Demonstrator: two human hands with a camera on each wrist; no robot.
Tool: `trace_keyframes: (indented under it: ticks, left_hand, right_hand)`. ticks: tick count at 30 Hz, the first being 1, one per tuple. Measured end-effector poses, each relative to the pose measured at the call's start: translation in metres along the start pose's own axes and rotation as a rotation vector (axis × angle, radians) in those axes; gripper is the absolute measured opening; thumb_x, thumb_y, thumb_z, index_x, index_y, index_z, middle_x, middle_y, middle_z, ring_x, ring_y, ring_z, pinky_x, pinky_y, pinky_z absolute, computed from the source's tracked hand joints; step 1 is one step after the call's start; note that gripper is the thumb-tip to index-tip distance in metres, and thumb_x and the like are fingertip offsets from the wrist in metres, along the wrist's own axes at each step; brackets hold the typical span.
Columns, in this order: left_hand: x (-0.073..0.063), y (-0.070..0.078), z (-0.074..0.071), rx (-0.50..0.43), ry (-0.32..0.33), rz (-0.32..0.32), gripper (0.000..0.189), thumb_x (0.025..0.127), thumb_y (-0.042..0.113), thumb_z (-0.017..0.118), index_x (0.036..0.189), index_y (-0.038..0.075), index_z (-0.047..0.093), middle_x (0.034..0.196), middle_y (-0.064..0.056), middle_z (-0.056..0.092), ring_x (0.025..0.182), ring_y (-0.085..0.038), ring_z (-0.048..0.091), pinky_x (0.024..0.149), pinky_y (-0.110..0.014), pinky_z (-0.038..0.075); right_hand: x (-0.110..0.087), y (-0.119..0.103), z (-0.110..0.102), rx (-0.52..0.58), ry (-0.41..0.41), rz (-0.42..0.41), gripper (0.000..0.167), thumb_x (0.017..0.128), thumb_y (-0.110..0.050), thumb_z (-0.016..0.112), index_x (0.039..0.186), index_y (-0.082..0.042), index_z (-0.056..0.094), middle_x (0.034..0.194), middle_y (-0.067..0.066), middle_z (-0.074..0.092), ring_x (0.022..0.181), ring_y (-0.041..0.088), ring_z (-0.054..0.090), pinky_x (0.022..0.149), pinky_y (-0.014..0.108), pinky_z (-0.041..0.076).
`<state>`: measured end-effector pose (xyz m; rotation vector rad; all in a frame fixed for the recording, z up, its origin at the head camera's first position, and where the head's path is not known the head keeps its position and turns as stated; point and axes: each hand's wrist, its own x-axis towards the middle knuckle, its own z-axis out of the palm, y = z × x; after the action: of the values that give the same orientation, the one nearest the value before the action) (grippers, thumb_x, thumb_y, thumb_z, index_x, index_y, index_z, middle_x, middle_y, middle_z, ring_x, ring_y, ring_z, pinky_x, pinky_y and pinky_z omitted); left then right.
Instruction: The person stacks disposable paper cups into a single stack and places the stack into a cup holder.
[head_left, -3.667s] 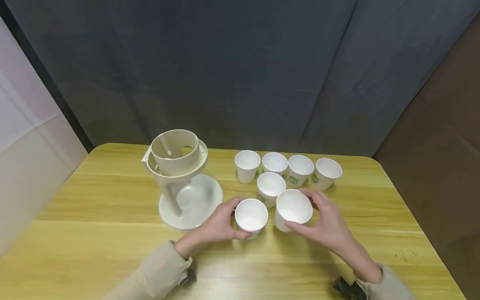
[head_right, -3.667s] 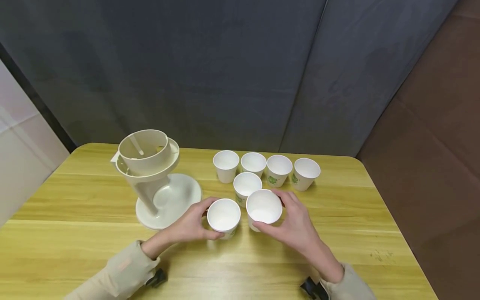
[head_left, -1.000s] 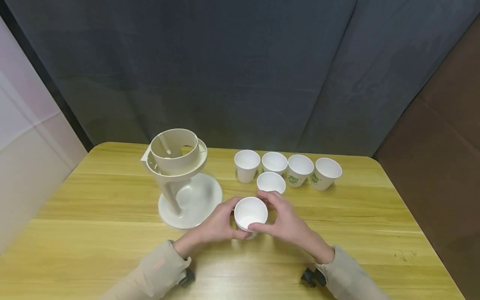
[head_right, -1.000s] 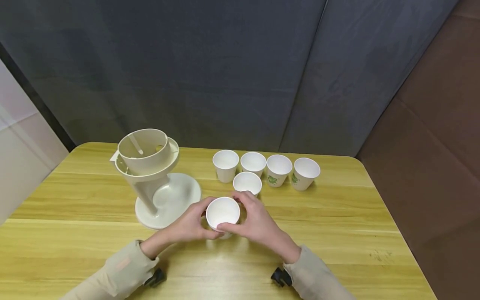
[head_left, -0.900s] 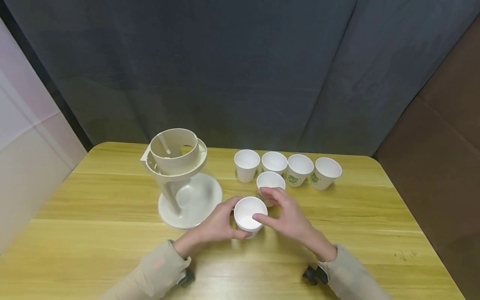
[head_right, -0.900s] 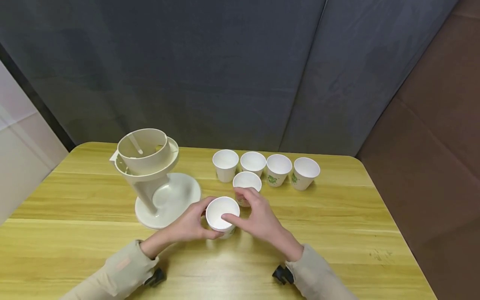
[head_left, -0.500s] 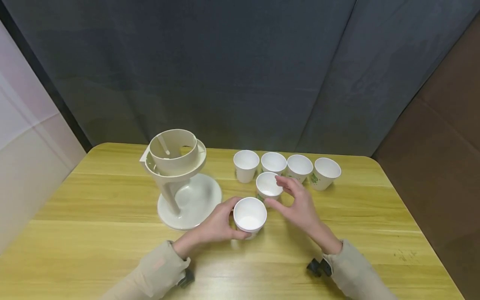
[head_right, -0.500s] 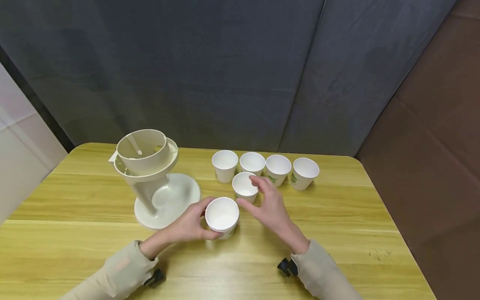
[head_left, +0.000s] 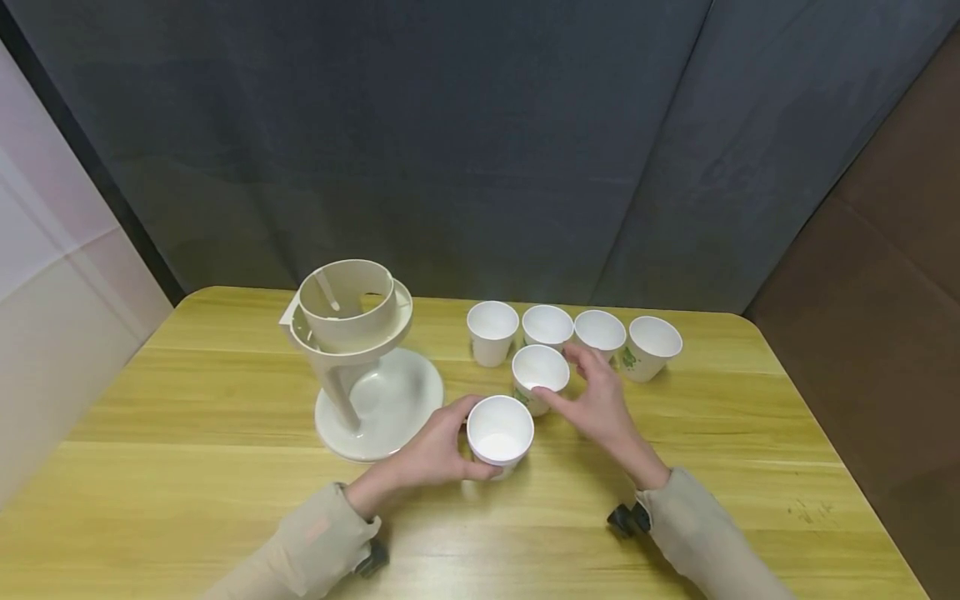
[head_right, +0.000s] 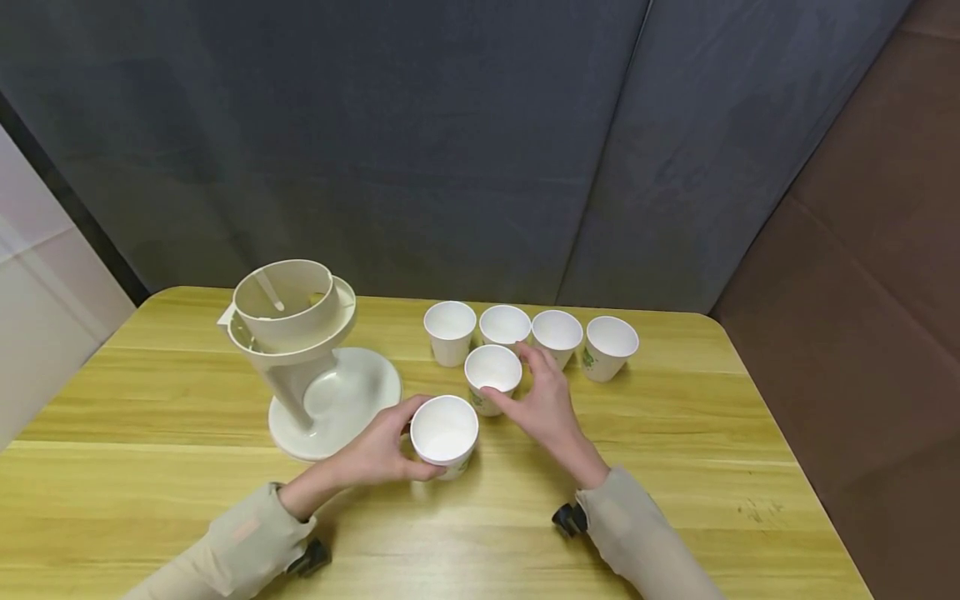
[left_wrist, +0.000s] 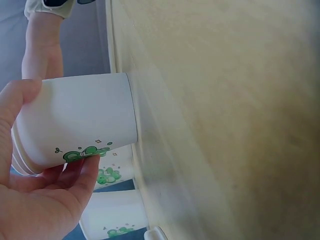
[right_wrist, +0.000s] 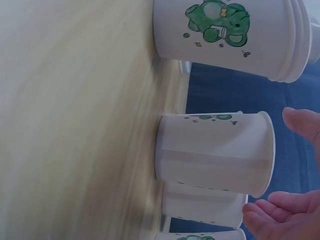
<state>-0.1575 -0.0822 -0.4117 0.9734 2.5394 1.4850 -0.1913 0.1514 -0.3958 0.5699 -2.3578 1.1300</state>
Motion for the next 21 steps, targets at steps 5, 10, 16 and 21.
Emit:
trace_keyframes:
  ticks: [5, 10, 16, 21]
  left_hand:
    - [0.000, 0.000, 0.000, -0.002, 0.002, -0.002, 0.069, 0.063, 0.013, 0.085, 0.122, -0.001, 0.051, 0.113, -0.008, 0.061, 0.101, -0.020, 0.058, 0.087, -0.033, 0.049]
    - [0.000, 0.000, 0.000, -0.008, 0.003, -0.002, 0.069, 0.063, 0.013, 0.085, 0.121, -0.001, 0.051, 0.113, -0.008, 0.061, 0.101, -0.020, 0.058, 0.088, -0.033, 0.049]
    - [0.000, 0.000, 0.000, -0.012, 0.002, -0.003, 0.069, 0.063, 0.013, 0.085, 0.122, -0.001, 0.051, 0.114, -0.008, 0.060, 0.102, -0.020, 0.058, 0.088, -0.033, 0.049]
    - [0.000, 0.000, 0.000, -0.011, 0.001, -0.006, 0.069, 0.063, 0.013, 0.085, 0.122, -0.001, 0.051, 0.114, -0.008, 0.061, 0.101, -0.020, 0.058, 0.088, -0.033, 0.049]
  right_hand:
    - [0.001, 0.003, 0.003, -0.003, -0.028, 0.018, 0.067, 0.062, -0.018, 0.087, 0.117, 0.005, 0.056, 0.113, 0.019, 0.059, 0.104, 0.033, 0.055, 0.083, 0.049, 0.050]
    - [0.002, 0.006, 0.005, -0.012, -0.060, 0.039, 0.068, 0.062, -0.022, 0.088, 0.118, 0.001, 0.057, 0.112, 0.016, 0.059, 0.104, 0.030, 0.054, 0.085, 0.048, 0.049]
    - [0.004, 0.008, 0.010, -0.040, -0.069, 0.050, 0.069, 0.061, -0.025, 0.088, 0.117, 0.000, 0.057, 0.109, 0.014, 0.060, 0.101, 0.028, 0.053, 0.083, 0.044, 0.048]
    - [0.005, 0.009, 0.012, -0.057, -0.073, 0.069, 0.068, 0.061, -0.028, 0.087, 0.116, 0.000, 0.058, 0.107, 0.015, 0.059, 0.099, 0.028, 0.052, 0.082, 0.045, 0.046]
